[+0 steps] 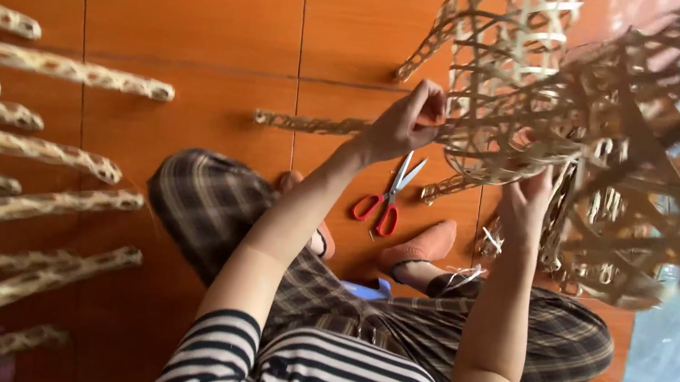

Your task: Assembling a large woven bamboo horse figure using plastic ties and scissors.

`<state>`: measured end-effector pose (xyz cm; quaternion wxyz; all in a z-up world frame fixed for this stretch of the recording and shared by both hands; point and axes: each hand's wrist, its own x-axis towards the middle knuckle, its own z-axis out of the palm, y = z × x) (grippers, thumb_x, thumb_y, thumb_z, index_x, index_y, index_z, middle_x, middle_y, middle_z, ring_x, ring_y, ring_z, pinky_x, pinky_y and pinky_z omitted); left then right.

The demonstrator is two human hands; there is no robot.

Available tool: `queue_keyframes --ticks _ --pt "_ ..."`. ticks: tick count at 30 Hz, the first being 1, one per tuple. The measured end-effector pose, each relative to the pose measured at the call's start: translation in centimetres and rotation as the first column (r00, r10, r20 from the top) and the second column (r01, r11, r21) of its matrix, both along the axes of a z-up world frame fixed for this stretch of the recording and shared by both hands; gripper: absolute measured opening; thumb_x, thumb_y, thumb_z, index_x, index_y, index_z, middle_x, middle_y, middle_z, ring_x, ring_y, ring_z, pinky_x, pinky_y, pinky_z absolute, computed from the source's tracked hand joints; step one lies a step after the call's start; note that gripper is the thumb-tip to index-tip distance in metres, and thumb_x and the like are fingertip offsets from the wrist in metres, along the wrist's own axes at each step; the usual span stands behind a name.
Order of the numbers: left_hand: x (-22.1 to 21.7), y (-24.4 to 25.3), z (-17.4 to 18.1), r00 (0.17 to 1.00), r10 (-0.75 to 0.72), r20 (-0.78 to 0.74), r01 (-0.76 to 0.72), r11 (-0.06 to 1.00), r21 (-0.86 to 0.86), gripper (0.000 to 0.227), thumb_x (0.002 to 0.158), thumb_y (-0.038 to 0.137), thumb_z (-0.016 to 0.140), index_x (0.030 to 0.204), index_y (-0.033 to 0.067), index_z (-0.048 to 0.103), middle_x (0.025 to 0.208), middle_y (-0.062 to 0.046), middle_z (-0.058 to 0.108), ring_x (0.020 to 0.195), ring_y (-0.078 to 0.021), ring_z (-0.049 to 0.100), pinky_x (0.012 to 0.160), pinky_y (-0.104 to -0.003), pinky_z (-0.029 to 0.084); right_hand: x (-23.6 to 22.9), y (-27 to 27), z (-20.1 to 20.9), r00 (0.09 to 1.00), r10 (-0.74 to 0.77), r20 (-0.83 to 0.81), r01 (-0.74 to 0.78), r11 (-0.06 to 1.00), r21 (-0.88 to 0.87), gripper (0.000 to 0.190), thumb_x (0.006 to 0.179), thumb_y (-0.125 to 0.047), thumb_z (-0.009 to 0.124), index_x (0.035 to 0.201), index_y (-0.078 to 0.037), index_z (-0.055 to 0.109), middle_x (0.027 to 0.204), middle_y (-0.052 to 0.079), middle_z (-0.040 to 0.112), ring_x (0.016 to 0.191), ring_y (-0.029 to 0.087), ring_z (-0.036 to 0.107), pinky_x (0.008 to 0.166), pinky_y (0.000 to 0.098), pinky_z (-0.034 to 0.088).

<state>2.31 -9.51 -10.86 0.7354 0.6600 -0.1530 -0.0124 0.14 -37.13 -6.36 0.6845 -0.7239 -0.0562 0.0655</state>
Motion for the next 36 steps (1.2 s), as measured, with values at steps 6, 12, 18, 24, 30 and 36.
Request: queue_keyframes --ticks 6,12,18,24,30,36 --pt "0.4 2.2 2.0 0.93 0.033 -0.365 0.233 0.717 0.657 0.065 0.095 0.074 0.052 0.094 0.0104 0.067 0.09 -0.014 0.072 0.087 -0.0271 0.07 0.082 -0.045 0.053 -0.5 1.7 3.2 0.999 -0.036 0.003 0.036 0.993 -0.116 0.054 0.108 -0.004 0.058 0.158 -0.005 0.039 0.142 0.011 0.062 0.123 0.018 0.061 0.097 0.0312 0.052" --pt "1.6 -0.5 0.0 0.896 0.226 0.382 -0.399 0.785 0.474 0.072 0.095 0.079 0.043 0.079 0.0122 0.066 0.075 -0.003 0.066 0.078 -0.025 0.065 0.076 -0.047 0.044 -0.4 -3.1 0.2 0.996 -0.087 -0.014 0.085 0.991 -0.107 0.068 0.107 -0.01 0.065 0.163 -0.012 0.028 0.132 0.011 0.066 0.114 0.018 0.066 0.1 0.0352 0.056" --pt "1.9 -1.2 -1.1 0.92 0.213 0.329 -0.35 0.823 0.447 0.065 0.09 0.077 0.051 0.082 0.0152 0.07 0.076 0.0 0.065 0.079 -0.0206 0.063 0.085 -0.045 0.045 -4.4 0.2 8.2 0.983 -0.09 0.161 0.184 0.476 -0.86 0.051 0.109 -0.022 0.066 0.151 -0.01 0.039 0.119 0.018 0.077 0.096 0.025 0.075 0.084 0.0417 0.06" --pt "1.7 -1.1 -0.4 0.905 0.239 0.352 -0.375 0.839 0.395 0.06 0.09 0.073 0.053 0.075 0.0172 0.07 0.075 -0.002 0.066 0.079 -0.0246 0.063 0.081 -0.046 0.044 -8.7 2.1 9.4 0.683 0.252 -0.685 -0.713 0.435 -0.551 0.027 0.084 -0.015 0.07 0.108 -0.009 0.08 0.109 0.013 0.08 0.094 0.026 0.076 0.079 0.0363 0.059" --pt "1.6 -1.2 -2.0 0.89 0.257 0.376 -0.413 0.802 0.431 0.046 0.101 0.055 0.053 0.084 0.0157 0.069 0.074 -0.003 0.062 0.08 -0.027 0.062 0.081 -0.046 0.047 -13.4 22.9 12.7 0.229 0.944 0.239 -0.973 0.217 0.077 0.019 0.109 -0.016 0.061 0.118 -0.001 0.07 0.117 0.014 0.072 0.111 0.031 0.07 0.1 0.0414 0.057" --pt "0.5 -0.4 -2.1 0.86 0.285 0.424 -0.475 0.75 0.46 0.04 0.106 0.045 0.048 0.094 0.0133 0.068 0.088 -0.003 0.07 0.089 -0.0255 0.067 0.094 -0.047 0.045 -17.1 38.1 5.0 -0.605 0.78 -0.16 -0.777 -0.622 -0.094 0.052 0.114 -0.033 0.051 0.092 0.01 0.073 0.08 0.023 0.072 0.08 0.031 0.065 0.076 0.0404 0.054"
